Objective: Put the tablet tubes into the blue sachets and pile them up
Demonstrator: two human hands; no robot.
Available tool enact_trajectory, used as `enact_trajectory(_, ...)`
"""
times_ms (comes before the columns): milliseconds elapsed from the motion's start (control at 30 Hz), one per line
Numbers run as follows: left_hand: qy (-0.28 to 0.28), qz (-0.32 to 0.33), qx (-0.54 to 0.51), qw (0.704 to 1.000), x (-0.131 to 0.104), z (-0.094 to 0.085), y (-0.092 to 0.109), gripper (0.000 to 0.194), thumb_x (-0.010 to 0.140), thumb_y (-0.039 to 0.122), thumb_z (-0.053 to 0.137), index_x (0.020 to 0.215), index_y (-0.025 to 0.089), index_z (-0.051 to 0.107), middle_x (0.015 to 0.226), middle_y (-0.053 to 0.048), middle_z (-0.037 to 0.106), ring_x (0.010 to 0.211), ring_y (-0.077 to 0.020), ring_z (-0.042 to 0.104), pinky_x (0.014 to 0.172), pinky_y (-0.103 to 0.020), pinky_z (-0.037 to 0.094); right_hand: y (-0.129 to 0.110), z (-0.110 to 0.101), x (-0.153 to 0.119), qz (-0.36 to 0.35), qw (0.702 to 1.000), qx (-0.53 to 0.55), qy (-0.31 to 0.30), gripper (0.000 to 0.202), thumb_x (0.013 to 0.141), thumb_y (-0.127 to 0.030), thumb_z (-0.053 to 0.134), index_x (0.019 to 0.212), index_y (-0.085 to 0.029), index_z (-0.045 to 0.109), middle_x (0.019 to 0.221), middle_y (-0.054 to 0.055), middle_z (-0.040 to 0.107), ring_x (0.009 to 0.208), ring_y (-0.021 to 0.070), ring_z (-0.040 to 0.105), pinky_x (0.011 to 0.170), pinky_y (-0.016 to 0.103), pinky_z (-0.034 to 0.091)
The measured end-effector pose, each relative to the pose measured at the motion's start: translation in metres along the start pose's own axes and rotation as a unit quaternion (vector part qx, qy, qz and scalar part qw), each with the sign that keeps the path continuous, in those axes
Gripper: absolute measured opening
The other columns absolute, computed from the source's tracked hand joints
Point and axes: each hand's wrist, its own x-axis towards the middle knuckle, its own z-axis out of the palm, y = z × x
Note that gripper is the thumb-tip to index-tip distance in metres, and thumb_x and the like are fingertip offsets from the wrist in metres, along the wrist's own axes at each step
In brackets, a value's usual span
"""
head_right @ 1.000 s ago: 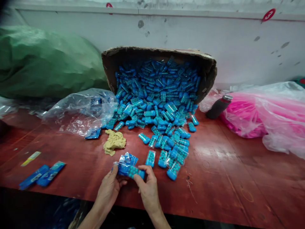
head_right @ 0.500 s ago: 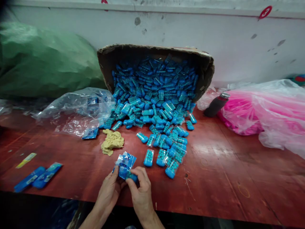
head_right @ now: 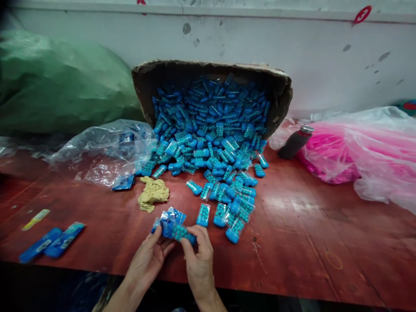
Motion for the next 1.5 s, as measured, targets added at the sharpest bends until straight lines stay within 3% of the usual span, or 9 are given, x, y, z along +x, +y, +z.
enact_trajectory(133,-0.005,-0.011,-0.020,1.000,0.002,-0.001,-0.001,0.009,0.073,0.018,0.061,0.082,0.018,0.058,0.074,-0.004,0.071,0.070,-0.0183,0.066,0.063,-0.031,0.053,0.003,0.003,0.000,0.095,0.993,0.076,-0.002,0.021,0.075,-0.028,0.059,0.094,-0.021,0.058,0.091,0.002,0.052,0.053,0.0091,0.054,0.037,0.020,0.051)
enact_trajectory(233,-0.009,-0.013,-0.032,0.999,0.003,-0.002,0.000,0.007,0.075,0.020,0.058,0.082,0.017,0.058,0.076,-0.005,0.071,0.072,-0.0190,0.067,0.066,-0.032,0.053,0.002,0.003,0.000,0.117,0.989,0.092,-0.003,0.021,0.074,-0.028,0.059,0.094,-0.021,0.056,0.090,0.001,0.051,0.050,0.0067,0.052,0.037,0.018,0.050)
enact_trajectory(600,-0.040,0.015,0.042,0.998,-0.006,0.003,0.001,0.016,0.066,0.025,0.068,0.076,0.015,0.059,0.068,-0.003,0.069,0.062,-0.0152,0.064,0.057,-0.025,0.051,-0.006,0.001,0.001,0.021,0.999,0.014,-0.041,0.017,0.078,-0.024,0.057,0.094,-0.021,0.060,0.093,0.004,0.054,0.062,0.0124,0.057,0.040,0.019,0.050)
enact_trajectory(767,-0.034,-0.003,0.035,0.999,-0.010,0.007,-0.004,0.019,0.065,0.027,0.069,0.076,0.014,0.060,0.071,-0.004,0.069,0.062,-0.0144,0.064,0.058,-0.025,0.051,0.001,0.007,-0.005,-0.098,0.989,-0.105,-0.031,0.018,0.080,-0.018,0.054,0.096,-0.022,0.061,0.094,0.005,0.058,0.086,0.0185,0.060,0.074,0.029,0.053)
enact_trajectory(933,-0.023,-0.040,0.018,0.999,-0.005,0.004,0.001,0.008,0.067,0.019,0.067,0.068,0.012,0.062,0.061,-0.002,0.066,0.051,-0.0100,0.059,0.045,-0.018,0.046,-0.006,0.004,-0.008,-0.154,0.970,-0.140,-0.123,0.035,0.084,-0.016,0.047,0.117,-0.024,0.054,0.112,0.009,0.055,0.101,0.0206,0.056,0.083,0.030,0.050)
enact_trajectory(1067,-0.064,-0.082,0.058,0.993,-0.007,0.003,0.013,0.004,0.069,0.012,0.064,0.072,0.011,0.066,0.067,-0.005,0.068,0.061,-0.0131,0.063,0.057,-0.021,0.051,-0.018,-0.001,-0.003,-0.078,0.973,-0.031,-0.214,0.037,0.083,-0.013,0.047,0.117,-0.027,0.054,0.108,0.006,0.059,0.097,0.0186,0.058,0.083,0.030,0.050)
enact_trajectory(1233,-0.057,-0.062,0.033,0.996,-0.008,0.006,0.010,0.007,0.072,0.013,0.061,0.076,0.012,0.066,0.071,-0.006,0.069,0.067,-0.0143,0.064,0.064,-0.023,0.052,-0.023,0.000,-0.007,0.060,0.984,0.093,-0.139,0.031,0.084,-0.021,0.046,0.114,-0.023,0.054,0.106,0.007,0.060,0.088,0.0184,0.061,0.068,0.027,0.055)
enact_trajectory(1367,0.013,-0.023,0.004,1.000,-0.007,0.010,0.002,0.010,0.075,0.015,0.057,0.083,0.013,0.063,0.079,-0.008,0.070,0.073,-0.0171,0.066,0.068,-0.028,0.053,-0.023,0.007,-0.017,0.077,0.984,0.051,-0.150,0.037,0.076,-0.015,0.055,0.112,-0.023,0.054,0.101,0.005,0.062,0.082,0.0173,0.061,0.063,0.024,0.054)
enact_trajectory(1500,0.002,-0.028,0.006,1.000,-0.009,0.013,-0.004,0.012,0.075,0.019,0.059,0.083,0.013,0.063,0.078,-0.007,0.069,0.071,-0.0171,0.065,0.063,-0.027,0.052,-0.013,0.014,-0.017,0.096,0.985,0.066,-0.125,0.027,0.080,-0.021,0.052,0.107,-0.020,0.054,0.100,0.007,0.063,0.079,0.0176,0.063,0.065,0.026,0.054)
